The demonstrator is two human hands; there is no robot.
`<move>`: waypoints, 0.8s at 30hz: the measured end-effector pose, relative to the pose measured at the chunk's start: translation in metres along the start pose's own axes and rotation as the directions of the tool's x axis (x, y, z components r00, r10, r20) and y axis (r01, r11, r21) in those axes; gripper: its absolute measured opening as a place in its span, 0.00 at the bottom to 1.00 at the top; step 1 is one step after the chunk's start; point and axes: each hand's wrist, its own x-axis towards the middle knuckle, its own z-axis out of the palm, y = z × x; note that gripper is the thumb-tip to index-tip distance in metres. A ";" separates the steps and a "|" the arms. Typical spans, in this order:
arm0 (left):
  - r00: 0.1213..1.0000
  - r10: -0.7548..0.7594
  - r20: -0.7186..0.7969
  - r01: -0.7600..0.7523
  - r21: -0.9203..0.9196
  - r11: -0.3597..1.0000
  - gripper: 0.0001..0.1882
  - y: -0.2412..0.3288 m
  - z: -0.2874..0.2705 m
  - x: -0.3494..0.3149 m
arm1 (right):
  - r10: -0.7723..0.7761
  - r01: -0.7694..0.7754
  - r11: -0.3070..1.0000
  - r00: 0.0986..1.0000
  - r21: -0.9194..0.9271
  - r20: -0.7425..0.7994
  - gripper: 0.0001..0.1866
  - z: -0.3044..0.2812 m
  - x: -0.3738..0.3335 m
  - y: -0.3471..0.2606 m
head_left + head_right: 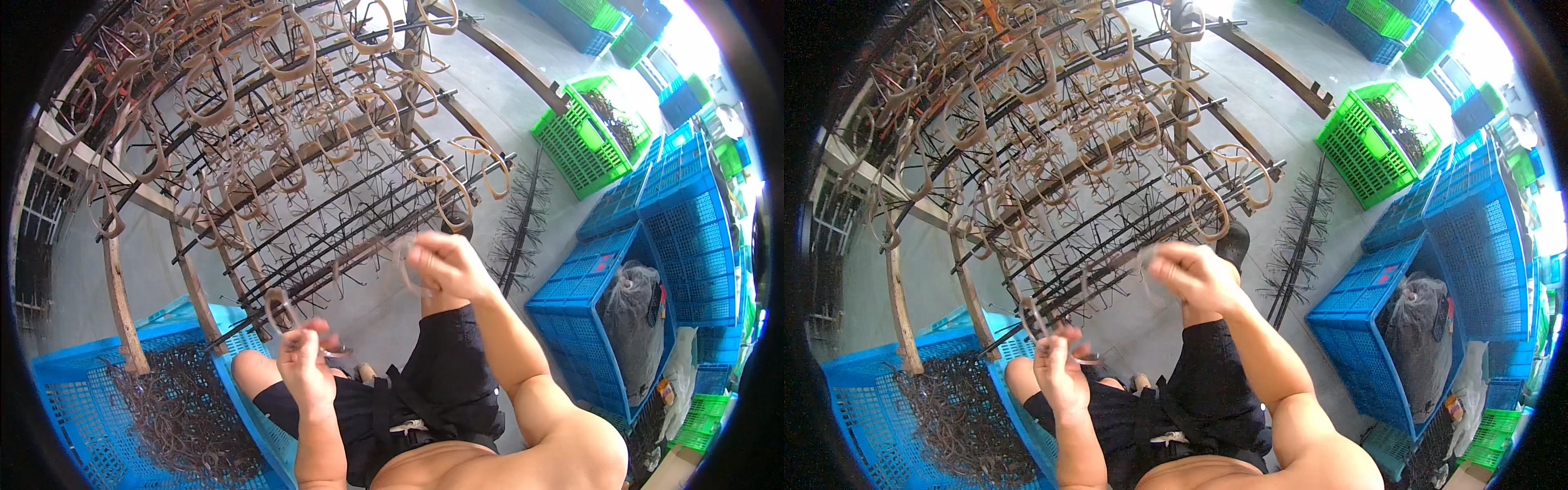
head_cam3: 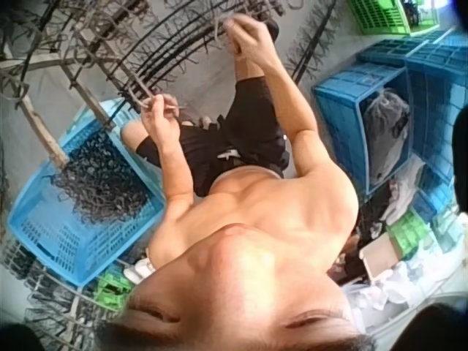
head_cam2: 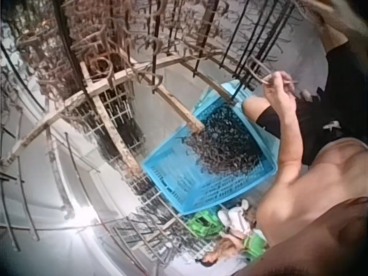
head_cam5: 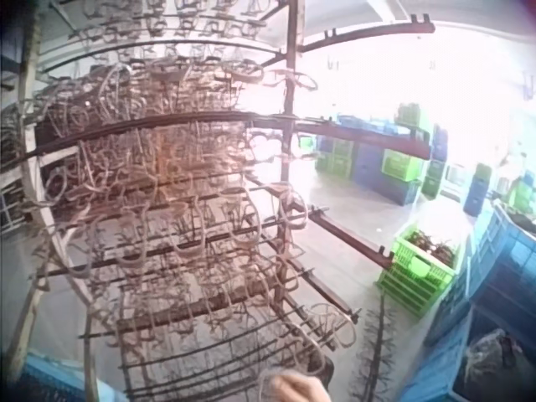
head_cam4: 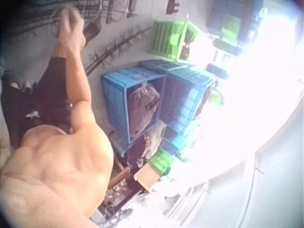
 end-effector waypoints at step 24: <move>0.925 -0.251 0.287 0.279 -0.062 0.958 0.09 -0.007 -0.010 -0.001 | 0.276 0.034 0.914 0.676 0.404 -0.683 0.12 0.063 0.059 0.026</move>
